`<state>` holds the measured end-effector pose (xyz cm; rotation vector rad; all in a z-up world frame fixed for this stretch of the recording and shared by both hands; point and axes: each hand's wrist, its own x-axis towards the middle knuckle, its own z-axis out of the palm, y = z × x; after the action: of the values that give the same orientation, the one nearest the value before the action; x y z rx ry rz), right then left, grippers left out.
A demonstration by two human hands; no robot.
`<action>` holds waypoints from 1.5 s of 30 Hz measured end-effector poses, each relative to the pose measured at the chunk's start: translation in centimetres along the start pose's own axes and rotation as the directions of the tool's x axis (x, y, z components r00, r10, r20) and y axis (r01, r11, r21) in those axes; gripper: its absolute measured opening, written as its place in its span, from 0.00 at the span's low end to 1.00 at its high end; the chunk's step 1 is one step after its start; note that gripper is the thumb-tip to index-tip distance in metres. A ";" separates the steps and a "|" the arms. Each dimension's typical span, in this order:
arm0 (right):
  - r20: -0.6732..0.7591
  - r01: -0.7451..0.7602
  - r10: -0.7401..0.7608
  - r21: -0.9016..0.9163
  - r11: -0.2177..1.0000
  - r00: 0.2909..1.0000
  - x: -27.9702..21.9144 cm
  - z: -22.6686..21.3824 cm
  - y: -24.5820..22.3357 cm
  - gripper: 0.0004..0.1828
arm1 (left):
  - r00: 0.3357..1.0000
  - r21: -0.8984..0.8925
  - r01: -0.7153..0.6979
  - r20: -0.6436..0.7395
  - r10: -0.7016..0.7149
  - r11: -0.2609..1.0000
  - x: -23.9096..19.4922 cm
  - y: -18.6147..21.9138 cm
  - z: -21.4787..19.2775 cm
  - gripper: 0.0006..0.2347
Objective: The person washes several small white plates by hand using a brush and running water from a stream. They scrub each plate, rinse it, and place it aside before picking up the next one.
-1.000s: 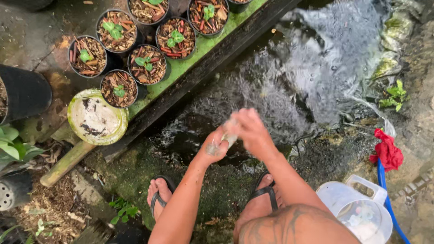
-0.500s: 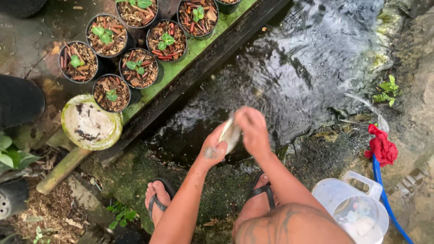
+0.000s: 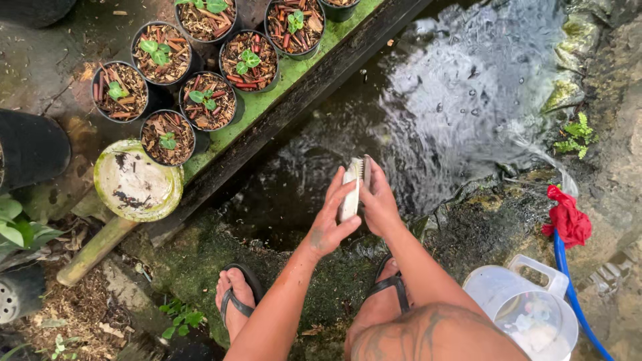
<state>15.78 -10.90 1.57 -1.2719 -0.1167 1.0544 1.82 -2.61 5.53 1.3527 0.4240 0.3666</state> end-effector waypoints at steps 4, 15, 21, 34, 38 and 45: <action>-0.008 0.017 -0.017 -0.052 0.999 1.000 -0.9 0.1 -1.4 0.33 | 0.993 0.050 0.118 0.021 -0.120 0.992 1.1 0.9 -0.7 0.27; 0.117 -0.039 0.038 0.003 0.999 0.992 -4.2 -0.8 -4.5 0.27 | 0.975 0.013 0.079 -0.210 -0.074 0.997 1.7 0.5 -2.2 0.27; 0.113 -0.019 0.041 -0.195 0.981 0.993 -4.6 -0.7 -4.4 0.29 | 0.977 0.081 0.147 -0.168 -0.132 0.986 1.9 0.8 -2.9 0.28; 0.077 -0.023 0.029 -0.085 0.996 0.997 -4.4 -0.4 -4.5 0.26 | 0.971 0.074 0.157 -0.193 -0.140 0.985 2.2 2.2 -2.2 0.24; 0.005 0.028 -0.028 -0.078 0.997 1.000 -4.2 -0.4 -4.6 0.25 | 0.976 0.336 0.010 -0.208 0.063 0.942 1.9 3.1 -1.4 0.10; 0.029 0.111 -0.107 -0.208 0.972 0.994 -4.6 -0.5 -4.8 0.24 | 0.988 0.302 -0.036 -0.130 0.079 0.952 2.0 4.5 -0.6 0.06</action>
<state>16.26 -14.06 7.44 -1.4293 -0.3145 0.9772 3.25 -0.29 9.67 1.6435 0.5753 0.4614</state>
